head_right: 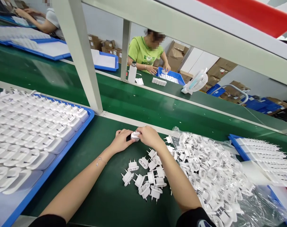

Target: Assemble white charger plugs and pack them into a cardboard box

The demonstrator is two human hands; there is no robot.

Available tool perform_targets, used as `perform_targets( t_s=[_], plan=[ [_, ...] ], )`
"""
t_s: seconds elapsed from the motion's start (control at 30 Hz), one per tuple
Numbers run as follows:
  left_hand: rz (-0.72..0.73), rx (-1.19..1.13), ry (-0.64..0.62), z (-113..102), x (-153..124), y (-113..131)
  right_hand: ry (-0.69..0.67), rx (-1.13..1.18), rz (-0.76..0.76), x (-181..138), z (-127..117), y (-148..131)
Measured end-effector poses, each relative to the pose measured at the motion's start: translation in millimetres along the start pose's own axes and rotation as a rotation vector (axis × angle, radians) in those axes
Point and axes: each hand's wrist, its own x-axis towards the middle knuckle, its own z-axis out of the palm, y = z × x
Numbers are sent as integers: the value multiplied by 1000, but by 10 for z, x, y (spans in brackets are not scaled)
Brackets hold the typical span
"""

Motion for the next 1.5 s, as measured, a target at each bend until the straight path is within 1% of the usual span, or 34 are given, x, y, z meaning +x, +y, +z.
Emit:
perform_targets(
  t_s=[0.07,0.17,0.3,0.4,0.5,0.63,0.73,0.87,0.93,1.0,1.03,1.1,1.17,1.23,1.27,1.33,1.37,1.43,1.5],
  plan=[
    [-1,3,1,2,0,-1,-46,-91,8,24,-60,-37],
    [2,5,4,2,0,0,-77,-196,6,37,-111,-104],
    [6,14,16,4,-2,15,-106,-321,29,28,-119,-208],
    [6,15,23,0,-6,29,-126,-371,51,27,-113,-242],
    [32,-13,28,-18,-17,36,-114,-357,39,37,-102,-206],
    [77,-194,43,-38,-26,40,-116,-318,42,63,-87,-133],
    [10,-258,71,-21,-20,60,-128,-282,38,75,-83,-109],
    [-41,-216,103,5,-27,96,-104,-229,56,55,-60,-96],
    [-31,-190,96,4,-44,94,-61,-181,48,28,-14,-72],
    [-5,-194,62,-5,-65,81,-3,-65,30,-2,67,-21],
    [7,-219,43,-12,-74,75,24,32,24,-15,118,12],
    [22,-285,23,-36,-90,78,69,298,33,-38,224,76],
    [24,-324,36,-80,-115,114,114,586,74,-75,311,100],
    [21,-358,66,-152,-173,192,184,801,107,-157,355,48],
    [18,-403,88,-198,-221,246,222,875,92,-221,357,-8],
    [17,-530,137,-312,-355,375,251,937,-12,-381,319,-168],
    [18,-590,165,-377,-442,446,242,922,-78,-467,283,-262],
    [21,-643,222,-519,-643,589,217,808,-186,-617,193,-456],
    [39,-611,290,-667,-867,713,222,677,-248,-714,98,-634]
  ],
)
